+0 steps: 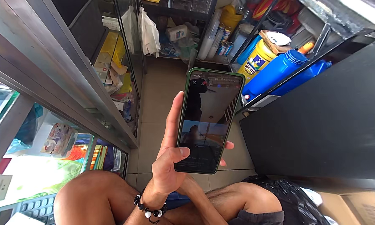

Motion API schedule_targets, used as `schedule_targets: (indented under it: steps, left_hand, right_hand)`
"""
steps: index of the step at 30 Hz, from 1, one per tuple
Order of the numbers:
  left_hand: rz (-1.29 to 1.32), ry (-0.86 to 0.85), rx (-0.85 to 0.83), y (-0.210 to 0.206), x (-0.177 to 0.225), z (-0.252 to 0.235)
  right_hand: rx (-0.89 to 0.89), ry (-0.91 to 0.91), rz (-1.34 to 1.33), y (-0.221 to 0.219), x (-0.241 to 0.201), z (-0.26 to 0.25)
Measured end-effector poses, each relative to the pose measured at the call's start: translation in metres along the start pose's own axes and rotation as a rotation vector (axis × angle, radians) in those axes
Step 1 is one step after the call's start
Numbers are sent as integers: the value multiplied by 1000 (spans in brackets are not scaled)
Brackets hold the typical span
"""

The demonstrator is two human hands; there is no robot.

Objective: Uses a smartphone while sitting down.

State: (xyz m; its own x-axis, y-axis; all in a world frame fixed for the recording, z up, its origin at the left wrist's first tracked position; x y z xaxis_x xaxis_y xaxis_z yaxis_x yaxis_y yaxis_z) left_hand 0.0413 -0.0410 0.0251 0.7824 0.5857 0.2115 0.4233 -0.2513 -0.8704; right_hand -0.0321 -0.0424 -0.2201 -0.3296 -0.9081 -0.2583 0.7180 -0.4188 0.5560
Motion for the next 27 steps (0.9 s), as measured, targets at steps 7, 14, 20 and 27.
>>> schedule_targets:
  steps: [7,14,20,27]
  left_hand:
    - [8,0,1,0,0,0]
    - [3,-7,-3,0,1,0]
    - [-4,-9,-1,-4,3,1]
    - [-52,-79,46,-22,15,-2]
  right_hand:
    - [108,16,12,-20,9,-26]
    - [135,46,23,-29,13,-39]
    - [23,8,11,-2,-3,-2]
    - [74,-26,-53,21,-9,29]
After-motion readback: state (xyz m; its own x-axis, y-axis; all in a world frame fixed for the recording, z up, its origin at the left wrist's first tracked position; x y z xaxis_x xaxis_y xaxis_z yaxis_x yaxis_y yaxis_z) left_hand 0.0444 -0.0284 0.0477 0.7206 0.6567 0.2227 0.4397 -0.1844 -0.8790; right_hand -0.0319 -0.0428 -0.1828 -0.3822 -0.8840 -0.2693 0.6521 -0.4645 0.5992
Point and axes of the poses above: each hand's wrist, its own z-axis away from the middle knuckle, its own y-axis out of the back of the hand, x = y × z, the point moved 9 cm from there along -z, towards the middle knuckle, and after that the axes turned 15 degrees about z, right-handed, at the moved point
